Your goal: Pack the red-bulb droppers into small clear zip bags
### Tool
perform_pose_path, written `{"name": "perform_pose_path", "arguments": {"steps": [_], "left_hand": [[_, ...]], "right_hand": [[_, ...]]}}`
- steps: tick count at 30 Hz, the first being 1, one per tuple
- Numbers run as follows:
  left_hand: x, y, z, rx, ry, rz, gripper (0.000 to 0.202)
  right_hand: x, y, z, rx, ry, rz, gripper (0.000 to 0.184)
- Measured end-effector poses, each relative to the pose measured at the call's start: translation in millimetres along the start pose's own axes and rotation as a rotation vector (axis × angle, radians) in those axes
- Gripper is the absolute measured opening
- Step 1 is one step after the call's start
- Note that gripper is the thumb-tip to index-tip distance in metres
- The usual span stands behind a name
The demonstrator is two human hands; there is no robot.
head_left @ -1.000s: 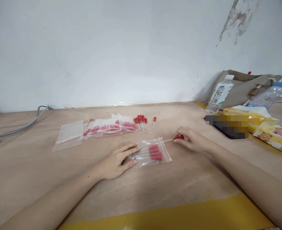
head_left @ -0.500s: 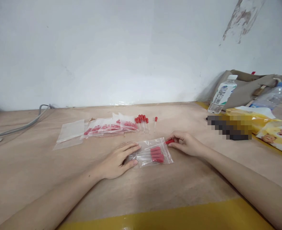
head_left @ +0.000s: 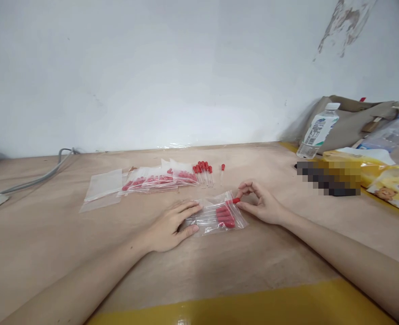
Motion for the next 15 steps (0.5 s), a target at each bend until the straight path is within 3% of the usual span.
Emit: {"name": "perform_pose_path", "arguments": {"steps": [5,11,15], "left_hand": [[0.4,1,1,-0.008,-0.003,0.003,0.046],[1.6,0,2,-0.022,0.002,0.017,0.045],[0.9,1,1,-0.012,0.002,0.006,0.045]], "right_hand": [[-8,-1,-13,0.067,0.212,-0.147,0.035],[-27,-11,-13,0.009,0.067,-0.378,0.026],[-29,-14,-11,0.023,-0.045,-0.385,0.014]]}}
Point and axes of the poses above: each hand's wrist, its own y-axis away from the middle knuckle, its own x-axis out of the back of the hand, z = x × y, the point moved 10 cm from there along -y, towards the middle knuckle, and after that the axes turned 7 degrees about -x, right-handed, at the moved point
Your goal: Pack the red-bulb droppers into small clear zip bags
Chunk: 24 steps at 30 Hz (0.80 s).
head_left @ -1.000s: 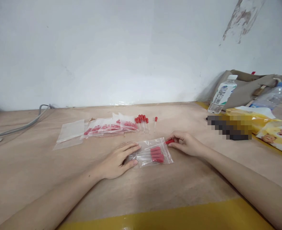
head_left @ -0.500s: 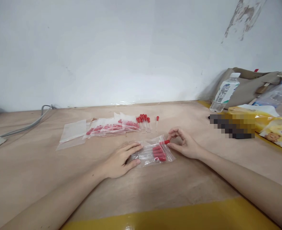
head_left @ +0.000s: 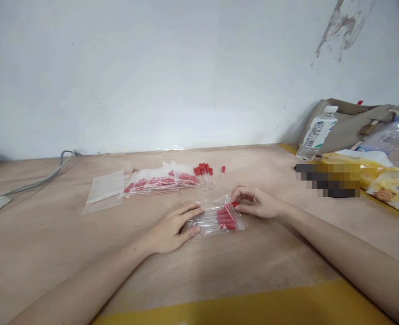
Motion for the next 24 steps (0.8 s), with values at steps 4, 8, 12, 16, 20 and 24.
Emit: {"name": "perform_pose_path", "arguments": {"steps": [4,8,12,16,20,24], "left_hand": [[0.1,0,0,0.007,0.001,-0.001,0.046],[1.0,0,2,-0.011,0.006,0.013,0.045],[2.2,0,1,-0.015,0.000,0.026,0.045],[2.9,-1,2,-0.025,-0.006,0.033,0.044],[3.2,-1,2,-0.020,-0.001,0.038,0.044],[4.8,0,1,-0.012,0.011,0.057,0.050]], "right_hand": [[2,0,7,0.011,-0.105,0.065,0.020],[-3,-2,19,-0.074,-0.182,0.050,0.031],[-14,-6,18,-0.112,-0.181,-0.102,0.049],[-14,-8,6,-0.012,-0.100,-0.142,0.034],[-8,-11,23,-0.127,-0.218,-0.052,0.033],[0,-9,37,-0.229,-0.309,0.104,0.034]]}}
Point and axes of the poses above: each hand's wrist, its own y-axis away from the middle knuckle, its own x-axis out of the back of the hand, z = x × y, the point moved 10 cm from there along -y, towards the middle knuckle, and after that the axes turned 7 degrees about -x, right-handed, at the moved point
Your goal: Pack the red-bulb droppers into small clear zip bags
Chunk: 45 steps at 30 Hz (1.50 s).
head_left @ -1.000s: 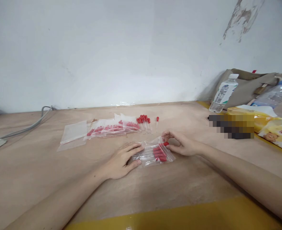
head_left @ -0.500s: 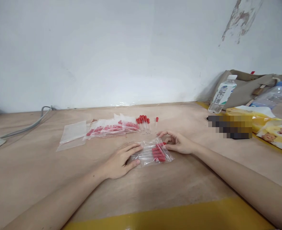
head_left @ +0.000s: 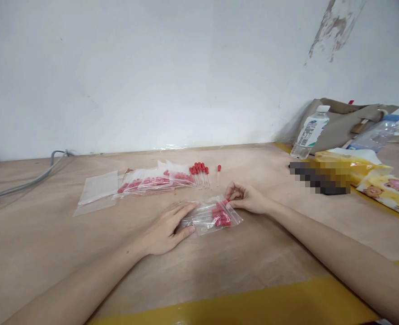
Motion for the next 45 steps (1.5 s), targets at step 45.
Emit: {"name": "perform_pose_path", "arguments": {"steps": [45], "left_hand": [[0.0,0,-2,0.023,-0.007,-0.012,0.050]], "right_hand": [[-9,14,-13,-0.038,0.154,0.042,0.034]]}}
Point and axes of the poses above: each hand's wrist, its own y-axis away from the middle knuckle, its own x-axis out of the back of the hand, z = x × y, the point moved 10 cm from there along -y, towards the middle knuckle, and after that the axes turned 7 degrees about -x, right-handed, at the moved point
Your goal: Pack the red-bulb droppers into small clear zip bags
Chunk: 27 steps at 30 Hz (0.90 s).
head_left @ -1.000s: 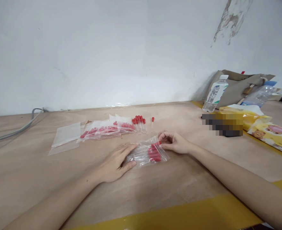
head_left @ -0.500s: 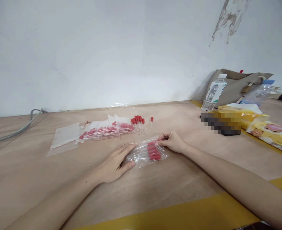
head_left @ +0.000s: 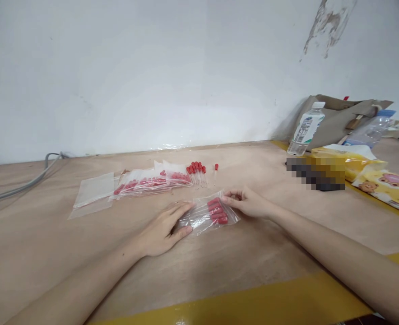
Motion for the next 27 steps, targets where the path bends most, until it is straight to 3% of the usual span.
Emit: {"name": "perform_pose_path", "arguments": {"steps": [3,8,12,15,18,21,24,27], "left_hand": [[0.4,0,1,-0.009,0.000,0.001,0.049],[-1.1,0,0,0.007,0.012,-0.008,0.049],[1.8,0,1,-0.006,0.054,0.023,0.049],[2.0,1,-1,0.009,0.141,0.038,0.053],[6.4,6,-11,0.061,0.262,0.111,0.057],[32.5,17,-38,0.172,0.198,0.325,0.048],[79.7,48,-84,0.478,-0.197,0.548,0.034],[116.5,80,-126,0.696,-0.353,0.623,0.034]], "right_hand": [[-13,4,-6,0.016,-0.065,-0.098,0.033],[10,4,26,-0.285,-0.223,0.159,0.043],[-12,5,30,-0.382,-0.268,-0.020,0.031],[-18,8,20,-0.340,-0.327,-0.101,0.025],[-16,12,4,-0.266,-0.532,-0.183,0.023],[-4,12,-11,-0.228,-0.696,-0.171,0.014],[5,0,-31,-0.153,-0.839,-0.089,0.012],[-13,-25,-55,-0.058,-0.942,-0.077,0.014]]}}
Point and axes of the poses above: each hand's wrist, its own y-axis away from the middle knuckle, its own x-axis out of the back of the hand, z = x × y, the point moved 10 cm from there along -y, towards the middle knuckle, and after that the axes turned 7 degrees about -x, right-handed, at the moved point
